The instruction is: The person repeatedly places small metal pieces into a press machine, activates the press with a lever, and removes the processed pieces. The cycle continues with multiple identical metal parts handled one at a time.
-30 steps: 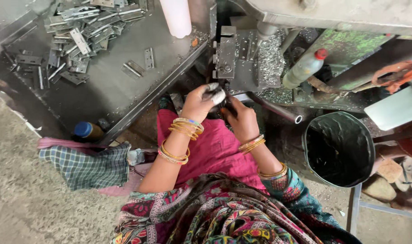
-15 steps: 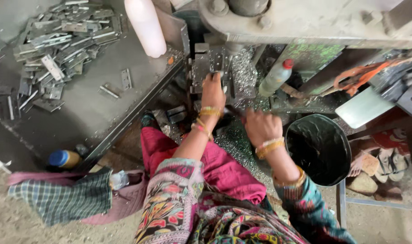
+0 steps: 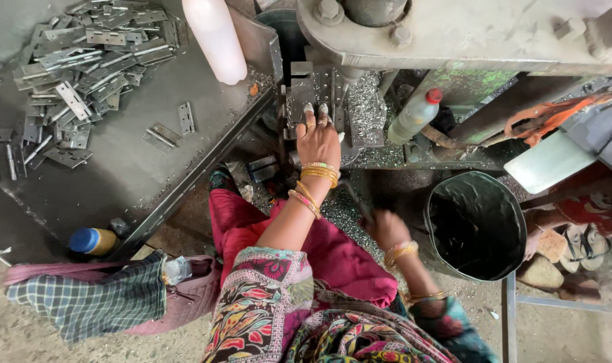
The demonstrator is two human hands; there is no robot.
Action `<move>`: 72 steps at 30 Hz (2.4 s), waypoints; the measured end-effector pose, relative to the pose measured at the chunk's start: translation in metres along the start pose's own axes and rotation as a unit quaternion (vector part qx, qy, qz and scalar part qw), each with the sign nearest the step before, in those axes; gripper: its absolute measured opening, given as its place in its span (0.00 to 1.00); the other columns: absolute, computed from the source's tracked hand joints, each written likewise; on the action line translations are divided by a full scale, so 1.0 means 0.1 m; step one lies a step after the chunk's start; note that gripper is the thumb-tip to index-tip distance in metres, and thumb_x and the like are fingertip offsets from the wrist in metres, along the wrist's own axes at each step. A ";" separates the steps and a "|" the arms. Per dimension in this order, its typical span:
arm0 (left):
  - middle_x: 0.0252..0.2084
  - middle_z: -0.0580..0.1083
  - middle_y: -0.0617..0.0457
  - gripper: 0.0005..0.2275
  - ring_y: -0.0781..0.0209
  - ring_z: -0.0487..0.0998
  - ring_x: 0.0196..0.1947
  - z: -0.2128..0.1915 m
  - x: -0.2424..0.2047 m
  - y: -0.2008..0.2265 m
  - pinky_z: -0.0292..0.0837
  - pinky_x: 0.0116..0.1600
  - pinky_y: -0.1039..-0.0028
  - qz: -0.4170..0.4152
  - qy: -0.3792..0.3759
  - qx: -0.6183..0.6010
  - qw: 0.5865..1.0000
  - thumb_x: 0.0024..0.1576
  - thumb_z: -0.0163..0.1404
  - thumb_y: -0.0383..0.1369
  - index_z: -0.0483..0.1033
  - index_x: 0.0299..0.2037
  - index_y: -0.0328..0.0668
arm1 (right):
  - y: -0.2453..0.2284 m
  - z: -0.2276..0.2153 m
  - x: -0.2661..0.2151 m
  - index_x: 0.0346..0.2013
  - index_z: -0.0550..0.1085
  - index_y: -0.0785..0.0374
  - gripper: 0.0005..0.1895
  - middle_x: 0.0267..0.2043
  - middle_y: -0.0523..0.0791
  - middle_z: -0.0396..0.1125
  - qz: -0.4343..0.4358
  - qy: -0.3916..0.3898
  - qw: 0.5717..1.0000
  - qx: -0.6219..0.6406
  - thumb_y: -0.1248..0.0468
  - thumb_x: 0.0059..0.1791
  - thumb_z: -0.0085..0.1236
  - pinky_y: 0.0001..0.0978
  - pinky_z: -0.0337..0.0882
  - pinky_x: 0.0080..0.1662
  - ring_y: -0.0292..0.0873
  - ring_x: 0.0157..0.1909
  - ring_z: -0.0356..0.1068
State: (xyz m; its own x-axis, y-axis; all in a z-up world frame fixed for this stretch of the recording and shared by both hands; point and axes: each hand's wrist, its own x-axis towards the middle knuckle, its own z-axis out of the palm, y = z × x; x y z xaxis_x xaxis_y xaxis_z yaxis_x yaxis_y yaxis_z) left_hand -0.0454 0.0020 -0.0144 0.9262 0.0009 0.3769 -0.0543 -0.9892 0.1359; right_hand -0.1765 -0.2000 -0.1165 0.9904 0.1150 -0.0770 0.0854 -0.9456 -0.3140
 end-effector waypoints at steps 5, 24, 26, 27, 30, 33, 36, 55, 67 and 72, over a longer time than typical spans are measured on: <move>0.64 0.72 0.50 0.16 0.48 0.61 0.70 0.00 -0.05 -0.16 0.60 0.59 0.59 0.030 0.066 -0.016 0.997 0.57 0.48 0.33 0.82 0.52 0.37 | 0.08 0.30 -0.04 0.37 0.74 0.65 0.23 0.34 0.59 0.73 0.055 -0.094 0.984 0.138 0.45 0.49 0.60 0.56 0.72 0.44 0.64 0.40 0.73; 0.72 0.64 0.53 0.19 0.49 0.57 0.73 0.23 0.10 -0.04 0.60 0.58 0.63 -0.001 0.004 0.058 0.998 0.59 0.42 0.29 0.74 0.60 0.36 | 0.20 0.27 0.04 0.41 0.76 0.60 0.25 0.37 0.59 0.73 0.080 -0.097 0.990 0.069 0.41 0.48 0.56 0.58 0.71 0.44 0.65 0.44 0.73; 0.73 0.64 0.53 0.20 0.49 0.56 0.73 0.24 0.11 -0.02 0.59 0.58 0.63 0.002 0.018 0.044 0.999 0.58 0.42 0.28 0.74 0.60 0.36 | 0.17 0.33 -0.03 0.42 0.75 0.62 0.25 0.36 0.59 0.73 0.036 -0.044 0.992 0.111 0.42 0.49 0.56 0.59 0.70 0.43 0.67 0.41 0.72; 0.72 0.63 0.53 0.20 0.49 0.55 0.74 0.22 0.19 -0.02 0.59 0.58 0.63 0.005 0.022 0.019 1.000 0.58 0.42 0.28 0.74 0.61 0.36 | 0.18 0.29 0.04 0.41 0.75 0.62 0.25 0.36 0.59 0.73 0.038 -0.046 0.992 0.115 0.43 0.49 0.58 0.59 0.71 0.43 0.66 0.41 0.72; 0.73 0.62 0.54 0.18 0.50 0.53 0.77 0.20 0.23 -0.14 0.58 0.62 0.62 0.002 -0.016 0.012 1.000 0.62 0.42 0.29 0.75 0.61 0.38 | 0.12 0.26 0.05 0.40 0.75 0.61 0.23 0.35 0.59 0.74 0.064 -0.087 0.989 0.102 0.44 0.48 0.58 0.58 0.72 0.43 0.65 0.41 0.73; 0.76 0.58 0.49 0.18 0.49 0.51 0.77 0.22 0.42 -0.13 0.56 0.65 0.61 -0.012 -0.102 0.033 0.994 0.61 0.43 0.30 0.76 0.60 0.44 | 0.19 0.14 0.15 0.41 0.74 0.59 0.21 0.36 0.58 0.74 0.091 -0.120 0.988 0.031 0.45 0.49 0.56 0.57 0.73 0.42 0.64 0.40 0.75; 0.78 0.54 0.49 0.16 0.50 0.48 0.77 0.26 0.43 -0.05 0.56 0.64 0.62 -0.036 -0.126 0.024 0.991 0.61 0.43 0.31 0.77 0.57 0.48 | 0.20 0.17 0.04 0.42 0.73 0.61 0.24 0.35 0.59 0.74 0.075 -0.102 0.991 0.045 0.43 0.49 0.56 0.57 0.73 0.43 0.64 0.40 0.74; 0.46 0.75 0.50 0.13 0.49 0.69 0.51 -0.17 -0.26 -0.19 0.58 0.56 0.52 0.116 0.070 -0.170 0.976 0.56 0.50 0.37 0.82 0.49 0.50 | -0.85 -1.43 0.03 0.47 0.72 0.55 0.14 0.37 0.46 0.76 0.020 0.130 0.982 0.134 0.54 0.50 0.59 0.47 0.73 0.38 0.53 0.38 0.77; 0.65 0.70 0.47 0.16 0.44 0.61 0.68 -0.35 -0.29 -0.24 0.47 0.66 0.45 0.086 -0.009 -0.061 0.994 0.53 0.50 0.42 0.84 0.39 0.38 | -0.76 -1.27 0.16 0.48 0.71 0.60 0.26 0.36 0.56 0.75 0.031 -0.095 0.994 -0.047 0.41 0.50 0.53 0.56 0.72 0.45 0.62 0.43 0.75; 0.68 0.69 0.51 0.14 0.48 0.57 0.74 -0.25 0.05 -0.03 0.39 0.75 0.48 0.040 -0.084 0.073 0.993 0.60 0.47 0.37 0.83 0.47 0.40 | -0.36 -0.81 0.28 0.49 0.72 0.60 0.26 0.36 0.56 0.75 0.038 -0.103 0.994 -0.020 0.43 0.50 0.53 0.56 0.72 0.46 0.62 0.44 0.75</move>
State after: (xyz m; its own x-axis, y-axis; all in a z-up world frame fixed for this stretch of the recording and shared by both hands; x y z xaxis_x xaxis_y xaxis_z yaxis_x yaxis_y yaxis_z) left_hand -0.0495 0.0089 0.0098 0.9711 -0.0899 0.2211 -0.0861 -0.9959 -0.0267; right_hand -0.1435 -0.1876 -0.0309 0.9515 0.0983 -0.2916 0.0193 -0.9648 -0.2624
